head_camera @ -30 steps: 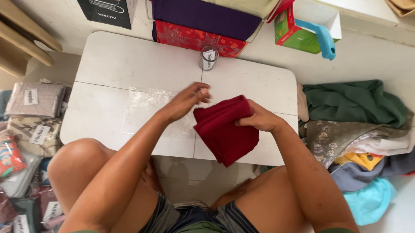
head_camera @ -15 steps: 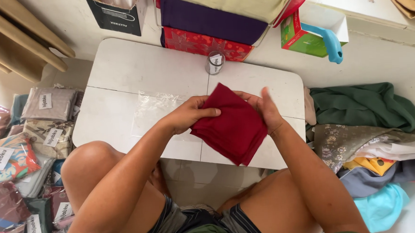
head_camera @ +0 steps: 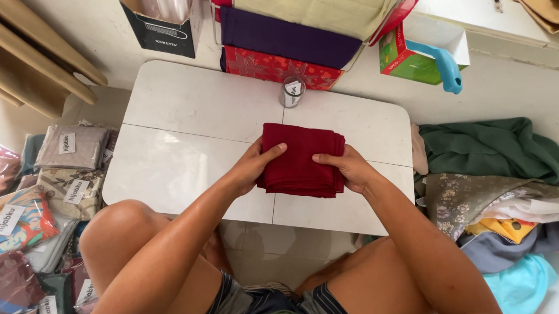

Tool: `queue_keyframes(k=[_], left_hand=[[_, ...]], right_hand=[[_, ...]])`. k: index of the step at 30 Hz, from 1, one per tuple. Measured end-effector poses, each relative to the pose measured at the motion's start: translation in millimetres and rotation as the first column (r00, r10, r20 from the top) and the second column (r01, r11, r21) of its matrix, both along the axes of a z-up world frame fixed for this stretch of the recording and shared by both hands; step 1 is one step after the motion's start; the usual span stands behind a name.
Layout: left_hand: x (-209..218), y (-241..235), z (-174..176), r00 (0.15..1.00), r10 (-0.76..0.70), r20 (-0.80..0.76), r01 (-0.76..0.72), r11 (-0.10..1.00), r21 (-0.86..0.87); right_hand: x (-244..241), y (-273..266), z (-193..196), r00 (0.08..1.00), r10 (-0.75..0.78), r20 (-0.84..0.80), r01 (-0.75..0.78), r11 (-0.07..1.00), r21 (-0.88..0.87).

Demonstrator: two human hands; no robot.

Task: The person folds a maroon piece of fabric on a white table, using a lint roller to smooth the surface. They then place the folded fabric into a clear plastic bag and seal it.

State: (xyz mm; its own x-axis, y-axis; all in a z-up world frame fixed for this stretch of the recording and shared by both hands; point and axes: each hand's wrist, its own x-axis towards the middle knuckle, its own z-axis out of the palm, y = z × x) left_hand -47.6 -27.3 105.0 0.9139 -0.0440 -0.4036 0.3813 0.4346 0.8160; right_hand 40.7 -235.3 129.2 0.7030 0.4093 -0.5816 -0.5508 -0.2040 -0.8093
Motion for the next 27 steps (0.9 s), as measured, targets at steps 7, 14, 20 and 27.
queue_keyframes(k=[7, 14, 20, 27], left_hand=[[6.3, 15.0, -5.9, 0.986, -0.095, 0.136, 0.079, 0.990, 0.118], [14.5, 23.6, -23.0, 0.951, -0.189, 0.243, 0.177, 0.982, 0.072], [7.0, 28.0, 7.2, 0.911, -0.146, 0.386, 0.186, 0.980, -0.068], [1.6, 40.9, 24.3, 0.897, -0.277, 0.345, 0.243, 0.960, 0.140]], right_hand=[[7.5, -8.3, -10.2, 0.986, 0.090, 0.143, -0.093, 0.995, 0.018], [13.2, -23.8, 2.8, 0.922, 0.211, 0.324, -0.277, 0.945, 0.174], [18.0, -35.8, 1.8, 0.876, 0.266, 0.402, -0.392, 0.878, 0.275], [8.2, -36.4, 55.5, 0.594, 0.613, 0.521, -0.647, 0.749, -0.143]])
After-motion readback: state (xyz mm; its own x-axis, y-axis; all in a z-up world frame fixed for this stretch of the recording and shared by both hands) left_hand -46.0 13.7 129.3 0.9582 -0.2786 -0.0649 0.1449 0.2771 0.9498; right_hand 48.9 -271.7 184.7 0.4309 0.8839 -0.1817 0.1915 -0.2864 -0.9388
